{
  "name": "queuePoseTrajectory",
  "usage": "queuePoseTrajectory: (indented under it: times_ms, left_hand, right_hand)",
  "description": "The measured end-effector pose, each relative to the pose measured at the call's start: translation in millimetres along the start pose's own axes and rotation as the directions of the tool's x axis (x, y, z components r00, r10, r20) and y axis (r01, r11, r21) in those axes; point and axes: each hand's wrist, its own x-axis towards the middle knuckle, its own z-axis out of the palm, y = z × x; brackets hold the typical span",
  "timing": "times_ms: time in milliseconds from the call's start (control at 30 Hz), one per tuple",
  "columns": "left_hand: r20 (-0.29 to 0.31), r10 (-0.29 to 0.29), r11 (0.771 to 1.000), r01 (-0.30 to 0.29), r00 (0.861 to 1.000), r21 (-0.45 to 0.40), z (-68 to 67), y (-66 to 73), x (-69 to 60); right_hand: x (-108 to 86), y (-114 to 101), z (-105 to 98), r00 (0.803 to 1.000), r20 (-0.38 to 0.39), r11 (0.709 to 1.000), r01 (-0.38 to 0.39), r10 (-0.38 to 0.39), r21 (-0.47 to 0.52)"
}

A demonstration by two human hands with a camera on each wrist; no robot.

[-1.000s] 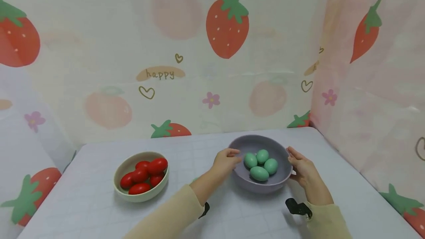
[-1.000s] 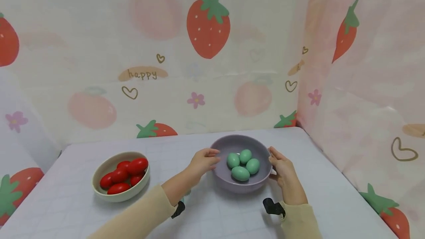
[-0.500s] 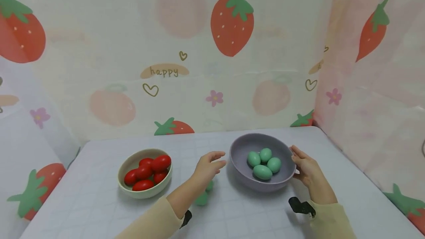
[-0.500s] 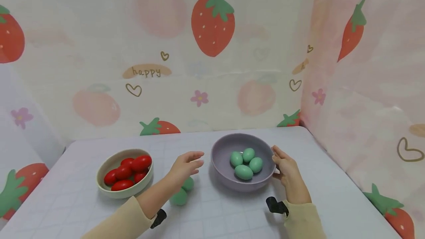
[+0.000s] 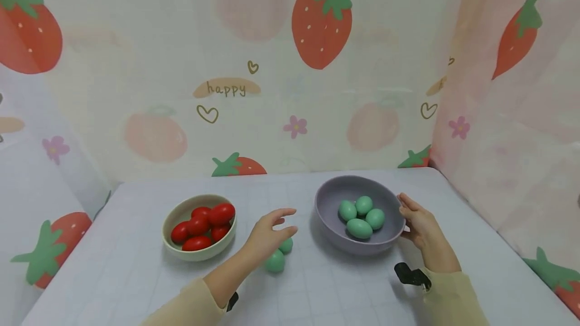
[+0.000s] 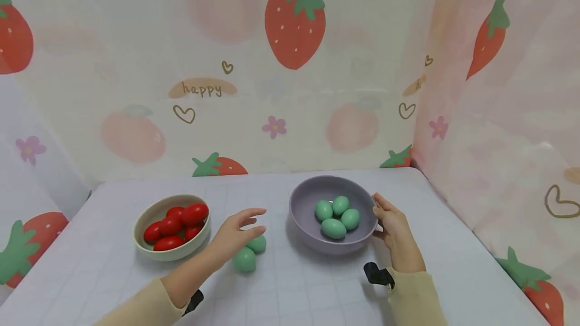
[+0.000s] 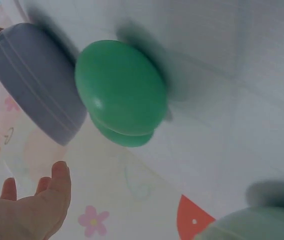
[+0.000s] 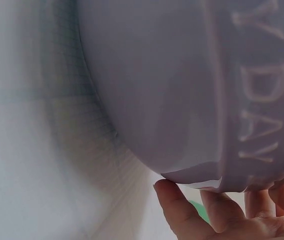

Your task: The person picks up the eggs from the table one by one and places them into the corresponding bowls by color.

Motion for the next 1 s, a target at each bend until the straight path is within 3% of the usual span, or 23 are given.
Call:
queuePoseTrajectory:
  times_ms: [333,667,1000]
  left_hand:
    - [0.038,-0.031,0.997,0.028,0.999,0.066,-12.2,-20.4,-12.2]
    - [0.084,0.004,0.990,-0.015,0.996,0.137,-23.1,-33.5,-22.3]
    - [0.119,-0.063,0.983,0.041,0.991,0.181,-26.3,-42.6,-24.5]
  right_hand:
    - [-2.5,0,-2,1.000,-0.006,1.000,-0.024,0.024,0.010]
    - [-3.0,-1,-1,1.000,0.010,0.999,-0.030,0.029,0.013]
    - [-2.0,-3,1,0.999,0.020,0.999,-0.027,0.027,0.029]
